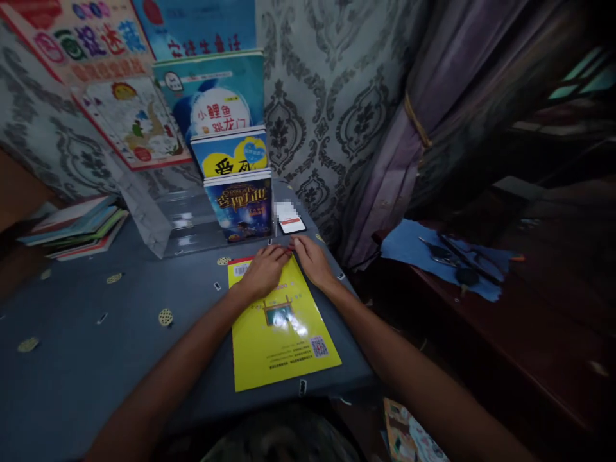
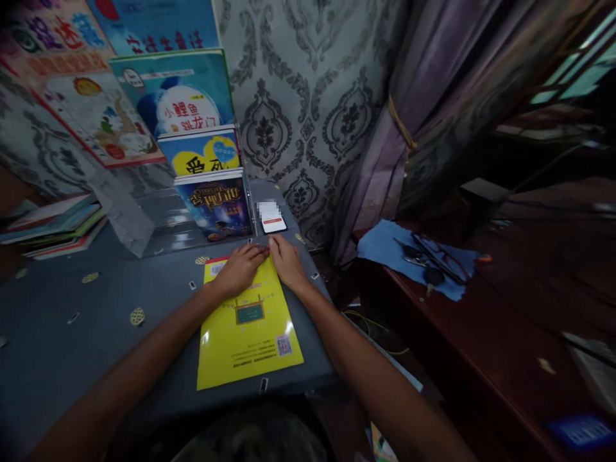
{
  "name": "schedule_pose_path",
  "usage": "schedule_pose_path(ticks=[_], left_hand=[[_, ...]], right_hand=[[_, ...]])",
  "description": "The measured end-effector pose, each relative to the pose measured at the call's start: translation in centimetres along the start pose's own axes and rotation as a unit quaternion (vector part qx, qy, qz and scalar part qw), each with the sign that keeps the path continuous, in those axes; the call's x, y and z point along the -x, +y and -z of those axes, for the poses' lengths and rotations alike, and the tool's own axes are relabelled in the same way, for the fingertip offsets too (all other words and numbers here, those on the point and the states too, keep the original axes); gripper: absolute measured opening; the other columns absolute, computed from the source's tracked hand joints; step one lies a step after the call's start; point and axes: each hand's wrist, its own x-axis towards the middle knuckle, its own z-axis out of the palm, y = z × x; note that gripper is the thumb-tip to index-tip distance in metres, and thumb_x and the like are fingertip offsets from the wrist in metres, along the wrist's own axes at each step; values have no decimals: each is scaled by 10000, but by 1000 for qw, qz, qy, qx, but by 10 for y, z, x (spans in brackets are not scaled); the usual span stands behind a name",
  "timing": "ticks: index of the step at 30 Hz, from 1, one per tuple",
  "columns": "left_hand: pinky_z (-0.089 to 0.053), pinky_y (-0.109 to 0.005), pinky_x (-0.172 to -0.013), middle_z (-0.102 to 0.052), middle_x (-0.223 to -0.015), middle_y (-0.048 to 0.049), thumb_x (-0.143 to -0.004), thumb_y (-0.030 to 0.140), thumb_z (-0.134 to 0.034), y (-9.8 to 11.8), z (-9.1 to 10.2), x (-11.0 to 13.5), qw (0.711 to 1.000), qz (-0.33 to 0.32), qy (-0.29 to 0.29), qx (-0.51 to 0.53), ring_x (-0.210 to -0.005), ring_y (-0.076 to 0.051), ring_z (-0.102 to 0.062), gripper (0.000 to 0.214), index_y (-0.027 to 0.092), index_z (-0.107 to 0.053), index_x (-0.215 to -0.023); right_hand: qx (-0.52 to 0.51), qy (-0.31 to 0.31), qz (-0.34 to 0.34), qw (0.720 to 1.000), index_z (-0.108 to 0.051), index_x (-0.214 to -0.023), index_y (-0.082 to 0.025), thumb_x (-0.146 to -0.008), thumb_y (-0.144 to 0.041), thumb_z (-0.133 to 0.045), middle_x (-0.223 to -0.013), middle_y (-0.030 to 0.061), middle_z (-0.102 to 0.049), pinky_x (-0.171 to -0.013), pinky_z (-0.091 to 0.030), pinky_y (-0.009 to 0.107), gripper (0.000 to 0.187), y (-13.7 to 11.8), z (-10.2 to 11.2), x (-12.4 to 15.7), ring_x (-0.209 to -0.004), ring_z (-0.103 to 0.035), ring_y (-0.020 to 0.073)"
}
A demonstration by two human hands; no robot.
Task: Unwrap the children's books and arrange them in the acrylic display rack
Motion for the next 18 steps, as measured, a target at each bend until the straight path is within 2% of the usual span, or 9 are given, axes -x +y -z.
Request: schedule_pose_path(ticks=[6, 12, 18], left_hand=[[-485, -407, -982, -664, -1177, -120, -966, 138, -501, 6, 14, 6, 999, -29, -31, -30, -1138, -263, -565, 313, 154, -657, -1237], [-488, -412, -1022, -666, -1225, -101, -933, 105, -523, 30, 23, 28, 994, -84, -44, 54, -1171, -252, -575, 356, 199, -689, -1234], [-481, -442, -1036, -655, -1265, -110, -921, 73, -516, 54, 27, 52, 988, -120, -37, 89, -1201, -254, -572, 410, 223, -685, -1264]], right_hand=[[31, -7, -6, 999, -644, -1130, -211, -1040, -425, -332, -1065, 113, -766, -877, -558, 383, 389, -1, -1, -2, -1000, -732, 264], [53, -4, -14, 998, -649, -1097, -221, -1065, -459, -323, -1050, 84, -769, -910, -525, 345, 405, -3, -3, -1, -1012, -717, 238], [17, 11, 0, 1000, -656, -1025, -234, -1059, -464, -375, -989, 66, -763, -921, -503, 346, 365, -2, -3, -2, -989, -703, 242]])
